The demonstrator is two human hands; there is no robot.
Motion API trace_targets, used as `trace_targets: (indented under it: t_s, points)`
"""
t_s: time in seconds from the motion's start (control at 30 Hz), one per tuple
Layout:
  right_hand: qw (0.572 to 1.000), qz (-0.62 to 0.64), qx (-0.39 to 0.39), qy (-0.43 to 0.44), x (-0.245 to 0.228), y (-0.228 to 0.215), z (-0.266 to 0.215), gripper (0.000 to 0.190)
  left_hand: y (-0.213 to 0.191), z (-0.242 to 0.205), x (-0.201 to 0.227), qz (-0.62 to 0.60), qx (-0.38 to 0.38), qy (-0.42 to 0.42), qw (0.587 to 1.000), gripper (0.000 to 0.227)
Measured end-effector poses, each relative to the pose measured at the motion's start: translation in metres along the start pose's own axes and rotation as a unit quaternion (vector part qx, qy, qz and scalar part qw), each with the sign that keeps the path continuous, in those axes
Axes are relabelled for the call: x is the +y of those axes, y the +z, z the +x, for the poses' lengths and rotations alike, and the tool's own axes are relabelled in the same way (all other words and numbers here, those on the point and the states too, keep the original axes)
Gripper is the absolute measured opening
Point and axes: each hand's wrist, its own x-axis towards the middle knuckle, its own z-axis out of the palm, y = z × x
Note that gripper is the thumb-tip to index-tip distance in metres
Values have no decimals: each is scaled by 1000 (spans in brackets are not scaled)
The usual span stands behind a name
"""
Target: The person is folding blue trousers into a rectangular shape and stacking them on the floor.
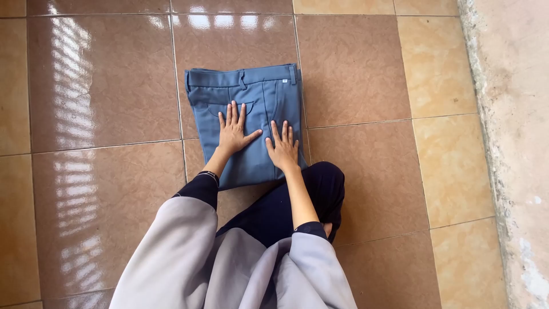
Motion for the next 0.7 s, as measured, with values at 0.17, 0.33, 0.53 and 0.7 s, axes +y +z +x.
trace_targets:
  t_s: [0.17,0.33,0.53,0.7]
  points:
    - [1000,7,3,-2,1,2,-2,64,5,-4,2,-4,8,0,1000,108]
    - [1000,19,7,-7,1,-2,-2,64,10,-9,9,-14,17,-9,1000,102]
    - [996,74,31,-31,7,-13,-4,67,23,-6,16,-18,51,-23,998,99]
    - [989,96,97,-64,33,-1,10,73,16,-10,41,-50,94,-27,994,87]
